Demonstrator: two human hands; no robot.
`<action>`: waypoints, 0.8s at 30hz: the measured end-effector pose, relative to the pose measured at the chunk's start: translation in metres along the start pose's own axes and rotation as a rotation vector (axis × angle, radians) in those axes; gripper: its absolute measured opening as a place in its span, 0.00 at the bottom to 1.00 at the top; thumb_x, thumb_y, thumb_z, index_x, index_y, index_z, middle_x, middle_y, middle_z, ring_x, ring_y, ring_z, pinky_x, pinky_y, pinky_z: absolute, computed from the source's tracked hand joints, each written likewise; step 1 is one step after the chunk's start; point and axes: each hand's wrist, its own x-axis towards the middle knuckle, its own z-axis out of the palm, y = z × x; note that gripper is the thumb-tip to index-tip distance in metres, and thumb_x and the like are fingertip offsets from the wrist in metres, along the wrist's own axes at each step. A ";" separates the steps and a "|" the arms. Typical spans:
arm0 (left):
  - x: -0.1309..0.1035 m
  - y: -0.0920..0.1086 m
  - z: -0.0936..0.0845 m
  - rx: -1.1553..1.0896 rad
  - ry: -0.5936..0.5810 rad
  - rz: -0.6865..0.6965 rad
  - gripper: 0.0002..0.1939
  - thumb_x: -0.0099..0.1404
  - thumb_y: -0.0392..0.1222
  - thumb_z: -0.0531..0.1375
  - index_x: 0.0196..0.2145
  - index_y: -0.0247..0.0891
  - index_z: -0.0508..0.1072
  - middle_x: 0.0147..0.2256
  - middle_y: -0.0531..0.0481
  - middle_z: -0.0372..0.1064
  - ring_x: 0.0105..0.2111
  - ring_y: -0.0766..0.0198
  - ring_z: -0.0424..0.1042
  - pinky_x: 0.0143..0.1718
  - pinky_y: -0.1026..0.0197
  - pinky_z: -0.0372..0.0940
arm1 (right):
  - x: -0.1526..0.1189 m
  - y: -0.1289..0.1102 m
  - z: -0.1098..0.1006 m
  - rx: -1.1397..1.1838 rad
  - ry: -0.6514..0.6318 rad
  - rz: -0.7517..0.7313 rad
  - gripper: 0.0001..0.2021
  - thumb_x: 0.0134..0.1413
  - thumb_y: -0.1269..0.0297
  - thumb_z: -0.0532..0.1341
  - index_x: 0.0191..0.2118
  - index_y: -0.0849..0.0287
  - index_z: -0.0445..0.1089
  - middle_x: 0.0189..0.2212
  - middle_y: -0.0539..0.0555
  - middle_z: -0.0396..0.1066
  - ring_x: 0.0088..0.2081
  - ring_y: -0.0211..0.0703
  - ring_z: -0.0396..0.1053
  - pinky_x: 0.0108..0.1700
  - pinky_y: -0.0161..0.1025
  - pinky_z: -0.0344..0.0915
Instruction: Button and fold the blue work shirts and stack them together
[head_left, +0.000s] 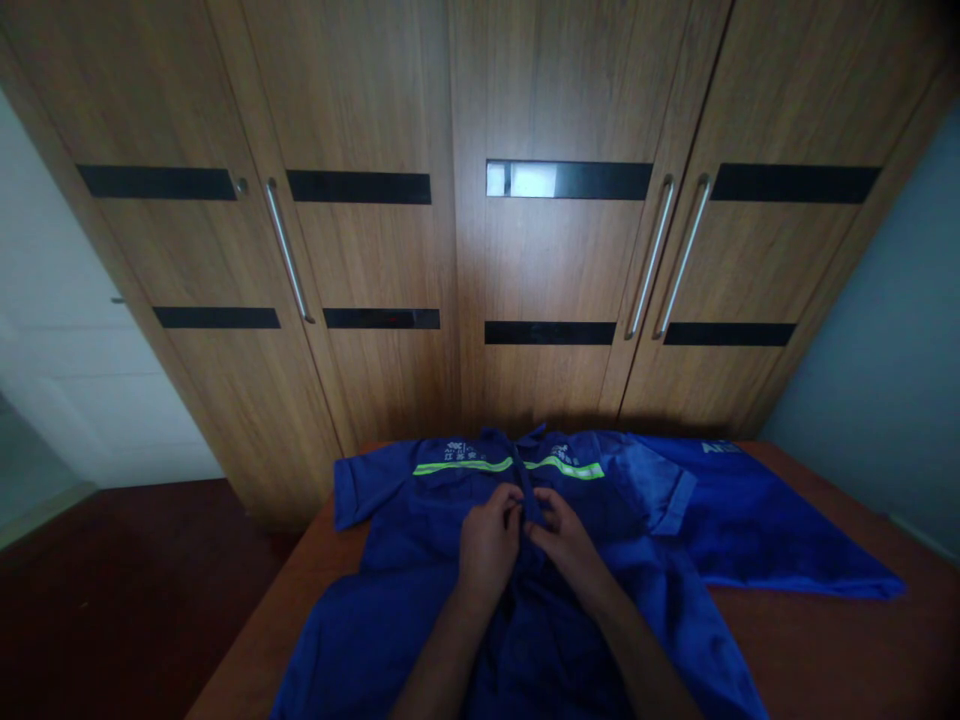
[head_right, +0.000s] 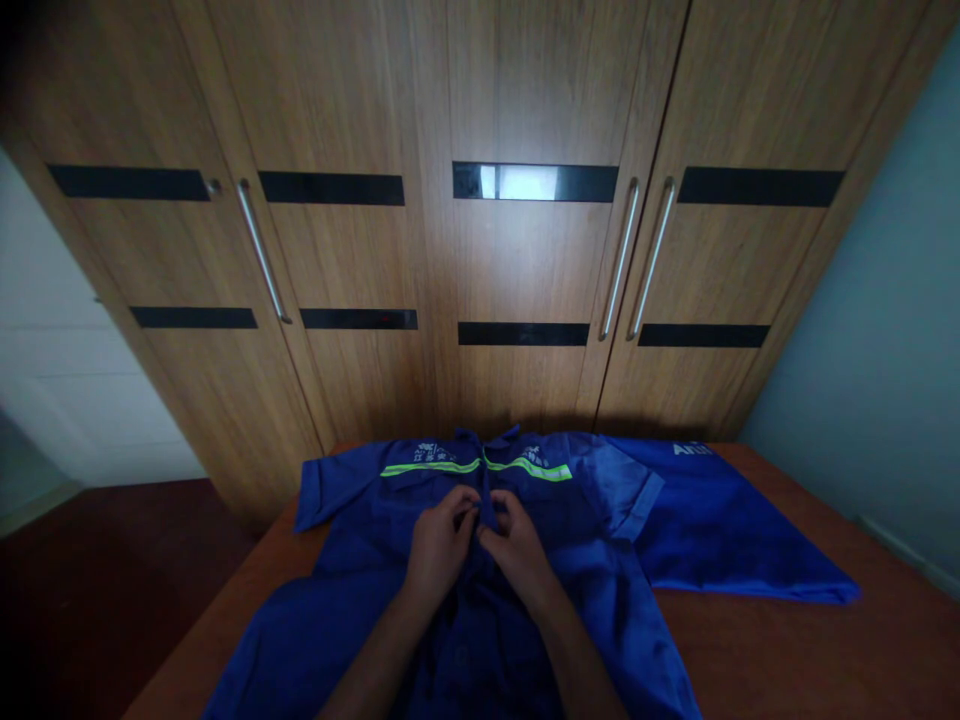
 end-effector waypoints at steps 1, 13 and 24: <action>0.000 0.000 0.000 0.014 -0.017 0.012 0.12 0.62 0.32 0.53 0.39 0.45 0.70 0.33 0.53 0.76 0.34 0.62 0.75 0.33 0.66 0.61 | 0.001 0.001 0.001 -0.010 0.001 -0.010 0.20 0.41 0.65 0.63 0.44 0.56 0.63 0.26 0.46 0.72 0.24 0.37 0.66 0.26 0.32 0.57; 0.002 0.005 -0.001 -0.447 -0.100 -0.108 0.09 0.58 0.32 0.52 0.37 0.42 0.62 0.21 0.59 0.66 0.22 0.65 0.69 0.24 0.67 0.57 | -0.006 -0.002 0.004 -0.369 -0.041 -0.153 0.24 0.45 0.69 0.60 0.52 0.56 0.65 0.19 0.42 0.61 0.22 0.35 0.59 0.23 0.33 0.51; 0.003 -0.003 0.007 -0.551 0.027 -0.256 0.08 0.52 0.32 0.52 0.32 0.41 0.61 0.15 0.65 0.54 0.13 0.72 0.55 0.17 0.71 0.50 | -0.005 -0.001 0.000 -0.313 -0.090 -0.183 0.27 0.45 0.67 0.62 0.55 0.56 0.63 0.20 0.42 0.63 0.23 0.36 0.61 0.27 0.33 0.57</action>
